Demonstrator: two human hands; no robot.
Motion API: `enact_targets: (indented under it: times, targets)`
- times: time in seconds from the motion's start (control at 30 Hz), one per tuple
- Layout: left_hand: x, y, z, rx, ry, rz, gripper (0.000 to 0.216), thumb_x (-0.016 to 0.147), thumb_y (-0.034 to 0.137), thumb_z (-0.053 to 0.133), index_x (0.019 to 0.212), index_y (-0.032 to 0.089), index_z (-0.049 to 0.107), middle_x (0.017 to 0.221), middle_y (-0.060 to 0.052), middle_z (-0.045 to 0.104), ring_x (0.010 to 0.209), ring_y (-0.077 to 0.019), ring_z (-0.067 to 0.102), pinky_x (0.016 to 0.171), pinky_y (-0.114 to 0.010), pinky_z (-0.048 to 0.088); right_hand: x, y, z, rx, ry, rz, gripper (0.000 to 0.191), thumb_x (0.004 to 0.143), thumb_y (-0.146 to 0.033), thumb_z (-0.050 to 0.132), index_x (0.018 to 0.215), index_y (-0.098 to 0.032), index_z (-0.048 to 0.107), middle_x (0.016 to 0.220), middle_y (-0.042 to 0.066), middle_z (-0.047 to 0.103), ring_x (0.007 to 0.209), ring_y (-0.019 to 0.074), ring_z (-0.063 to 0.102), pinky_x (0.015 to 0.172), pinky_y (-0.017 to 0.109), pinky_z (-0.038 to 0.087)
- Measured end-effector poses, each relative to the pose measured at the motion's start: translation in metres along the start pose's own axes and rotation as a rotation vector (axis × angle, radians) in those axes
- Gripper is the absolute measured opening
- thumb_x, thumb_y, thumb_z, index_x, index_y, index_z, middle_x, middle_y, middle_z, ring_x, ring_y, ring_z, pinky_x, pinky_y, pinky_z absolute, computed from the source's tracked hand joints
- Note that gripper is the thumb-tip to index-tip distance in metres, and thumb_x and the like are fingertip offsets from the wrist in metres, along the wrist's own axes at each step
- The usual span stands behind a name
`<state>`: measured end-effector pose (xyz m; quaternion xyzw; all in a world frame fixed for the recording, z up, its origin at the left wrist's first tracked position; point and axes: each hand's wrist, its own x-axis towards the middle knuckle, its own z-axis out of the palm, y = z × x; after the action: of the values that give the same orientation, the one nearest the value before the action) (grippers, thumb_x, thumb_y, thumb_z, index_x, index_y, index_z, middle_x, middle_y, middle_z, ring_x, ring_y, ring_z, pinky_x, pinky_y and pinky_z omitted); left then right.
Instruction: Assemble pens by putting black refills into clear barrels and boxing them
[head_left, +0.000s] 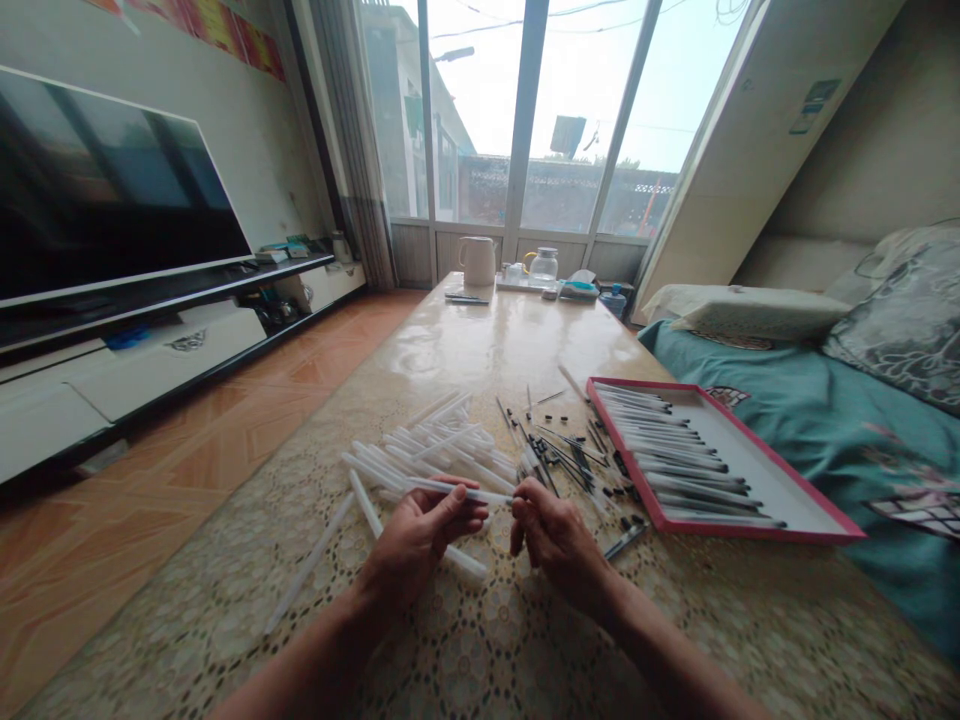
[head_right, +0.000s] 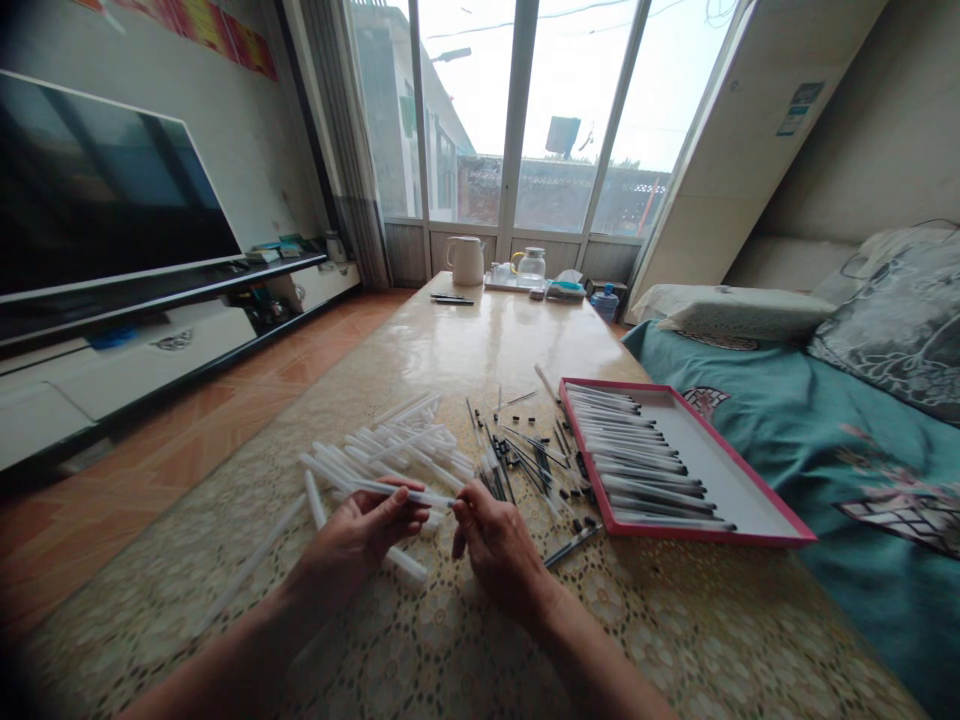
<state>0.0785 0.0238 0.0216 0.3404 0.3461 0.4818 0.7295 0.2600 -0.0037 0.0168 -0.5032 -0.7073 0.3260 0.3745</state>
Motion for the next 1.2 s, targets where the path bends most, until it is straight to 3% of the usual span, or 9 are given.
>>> enact_targets:
  times: [0.23, 0.37, 0.47, 0.57, 0.67, 0.87, 0.97, 1.1, 1.2]
  targets:
    - [0.0, -0.001, -0.001, 0.064, -0.014, 0.022, 0.026, 0.067, 0.032, 0.078, 0.082, 0.012, 0.069, 0.072, -0.007, 0.074, 0.064, -0.0144, 0.068, 0.064, -0.023, 0.055, 0.001, 0.002, -0.002, -0.06, 0.036, -0.026, 0.029, 0.096, -0.037, 0.035, 0.08, -0.02, 0.052, 0.068, 0.001, 0.064, 0.056, 0.0114, 0.055, 0.055, 0.02, 0.039]
    - [-0.003, 0.001, 0.002, 0.249, -0.065, 0.081, 0.025, 0.07, 0.033, 0.075, 0.083, 0.012, 0.069, 0.069, -0.007, 0.073, 0.064, -0.0167, 0.068, 0.063, -0.027, 0.055, 0.001, 0.0, -0.001, -0.174, 0.056, -0.117, 0.021, 0.091, -0.036, 0.046, 0.099, -0.019, 0.056, 0.081, 0.003, 0.064, 0.064, 0.0132, 0.057, 0.058, 0.022, 0.04]
    - [-0.003, 0.001, 0.005, 0.388, -0.081, 0.139, 0.03, 0.072, 0.032, 0.073, 0.093, 0.011, 0.068, 0.063, -0.005, 0.07, 0.058, -0.0159, 0.065, 0.057, -0.025, 0.052, 0.002, 0.002, 0.0, -0.232, 0.045, -0.192, 0.018, 0.091, -0.032, 0.047, 0.095, -0.02, 0.06, 0.083, 0.004, 0.065, 0.072, 0.015, 0.059, 0.064, 0.023, 0.042]
    - [-0.003, 0.0, 0.006, 0.434, -0.009, 0.232, 0.042, 0.074, 0.033, 0.07, 0.11, 0.015, 0.06, 0.072, -0.004, 0.069, 0.058, -0.0158, 0.064, 0.052, -0.025, 0.05, 0.005, 0.009, -0.004, -0.282, 0.165, -0.171, 0.021, 0.093, -0.029, 0.042, 0.091, -0.019, 0.06, 0.083, 0.005, 0.066, 0.076, 0.0166, 0.061, 0.067, 0.024, 0.042]
    - [-0.009, 0.001, 0.01, 0.594, 0.048, 0.295, 0.035, 0.077, 0.033, 0.065, 0.107, 0.016, 0.059, 0.085, -0.006, 0.069, 0.063, -0.0172, 0.066, 0.055, -0.027, 0.05, 0.009, 0.019, -0.014, -0.298, 0.34, -0.014, 0.027, 0.094, -0.034, 0.037, 0.088, -0.018, 0.057, 0.069, 0.004, 0.063, 0.062, 0.0163, 0.059, 0.059, 0.024, 0.04]
    - [-0.026, 0.014, 0.034, 1.286, -0.251, 0.34, 0.015, 0.078, 0.018, 0.058, 0.09, 0.018, 0.066, 0.086, -0.007, 0.068, 0.073, -0.0194, 0.063, 0.067, -0.03, 0.048, 0.014, 0.032, -0.027, -0.174, 0.458, 0.149, 0.029, 0.092, -0.038, 0.037, 0.096, -0.016, 0.055, 0.059, 0.002, 0.062, 0.054, 0.018, 0.059, 0.055, 0.027, 0.041]
    - [-0.013, 0.018, 0.042, 1.513, -0.359, 0.446, 0.019, 0.079, 0.012, 0.054, 0.093, 0.018, 0.065, 0.089, -0.007, 0.066, 0.081, -0.0202, 0.061, 0.073, -0.032, 0.047, 0.014, 0.033, -0.027, -0.129, 0.471, 0.152, 0.029, 0.091, -0.038, 0.037, 0.096, -0.016, 0.055, 0.06, 0.002, 0.063, 0.053, 0.0184, 0.059, 0.053, 0.027, 0.04]
    - [0.027, 0.014, 0.044, 1.831, -0.37, 0.561, 0.024, 0.083, 0.007, 0.045, 0.094, 0.017, 0.063, 0.093, -0.009, 0.064, 0.087, -0.0206, 0.058, 0.078, -0.033, 0.046, 0.015, 0.032, -0.027, -0.121, 0.482, 0.155, 0.026, 0.09, -0.035, 0.038, 0.094, -0.016, 0.055, 0.062, 0.003, 0.065, 0.056, 0.0188, 0.061, 0.055, 0.027, 0.041]
    - [0.053, 0.007, 0.044, 1.892, -0.383, 0.578, 0.024, 0.084, 0.006, 0.043, 0.086, 0.016, 0.064, 0.087, -0.01, 0.064, 0.088, -0.0231, 0.055, 0.079, -0.035, 0.044, 0.015, 0.031, -0.027, -0.152, 0.486, 0.148, 0.023, 0.09, -0.033, 0.038, 0.092, -0.017, 0.055, 0.063, 0.004, 0.066, 0.06, 0.0195, 0.063, 0.061, 0.028, 0.043]
